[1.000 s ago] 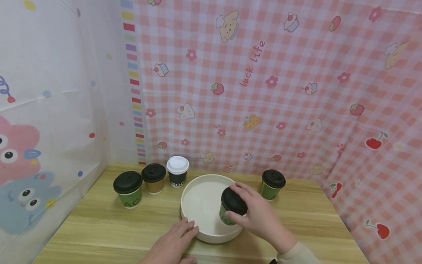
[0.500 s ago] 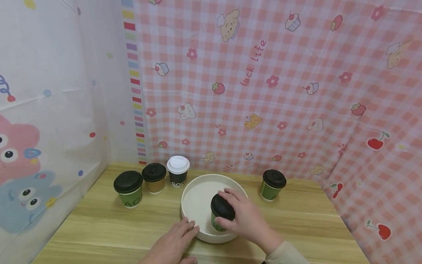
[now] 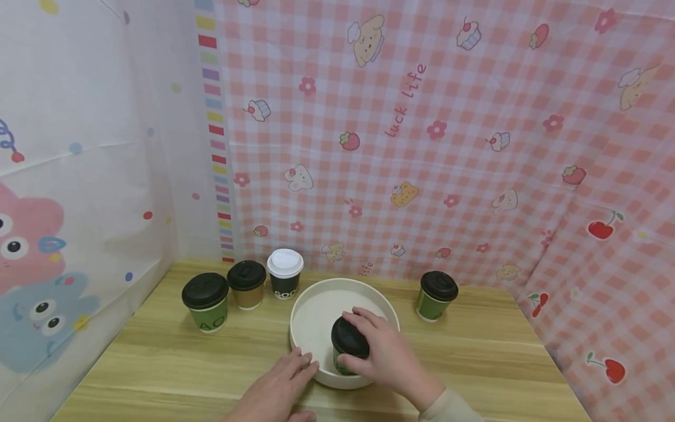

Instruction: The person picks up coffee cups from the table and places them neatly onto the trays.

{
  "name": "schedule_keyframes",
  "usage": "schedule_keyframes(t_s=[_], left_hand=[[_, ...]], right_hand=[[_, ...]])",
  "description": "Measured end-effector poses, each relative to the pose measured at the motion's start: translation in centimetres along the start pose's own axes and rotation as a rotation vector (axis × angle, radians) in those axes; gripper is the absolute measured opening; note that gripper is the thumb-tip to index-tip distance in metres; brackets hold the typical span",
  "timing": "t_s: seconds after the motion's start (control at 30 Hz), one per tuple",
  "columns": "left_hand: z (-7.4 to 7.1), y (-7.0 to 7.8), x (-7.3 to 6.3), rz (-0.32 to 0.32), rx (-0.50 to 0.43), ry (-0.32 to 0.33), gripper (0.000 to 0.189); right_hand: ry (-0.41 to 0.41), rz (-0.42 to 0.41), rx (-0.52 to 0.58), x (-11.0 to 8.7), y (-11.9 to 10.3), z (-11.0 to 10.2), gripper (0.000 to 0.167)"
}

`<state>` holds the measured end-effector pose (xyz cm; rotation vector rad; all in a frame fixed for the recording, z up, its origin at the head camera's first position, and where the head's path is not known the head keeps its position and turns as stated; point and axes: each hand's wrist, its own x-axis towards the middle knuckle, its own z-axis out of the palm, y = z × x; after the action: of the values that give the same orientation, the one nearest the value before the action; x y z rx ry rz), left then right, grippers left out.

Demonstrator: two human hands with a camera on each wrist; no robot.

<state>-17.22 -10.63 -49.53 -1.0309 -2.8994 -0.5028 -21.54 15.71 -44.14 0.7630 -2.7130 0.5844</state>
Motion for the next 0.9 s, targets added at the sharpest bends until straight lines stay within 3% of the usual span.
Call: schedule_keyframes(t_s=[0.3, 0.53, 0.9], left_hand=[[0.09, -0.08, -0.06, 0.023, 0.018, 0.024, 0.08], [0.1, -0.12, 0.0, 0.0, -0.002, 0.0, 0.079], [0.22, -0.08, 0.01, -0.005, 0.013, 0.017, 0.079]], right_hand=[[-0.009, 0.009, -0.002, -0.29, -0.25, 0.13, 0.076], [-0.01, 0.01, -0.006, -0.49, -0.07, 0.54, 0.077], [-0.017, 0.022, 0.008, -0.62, -0.09, 0.63, 0.076]])
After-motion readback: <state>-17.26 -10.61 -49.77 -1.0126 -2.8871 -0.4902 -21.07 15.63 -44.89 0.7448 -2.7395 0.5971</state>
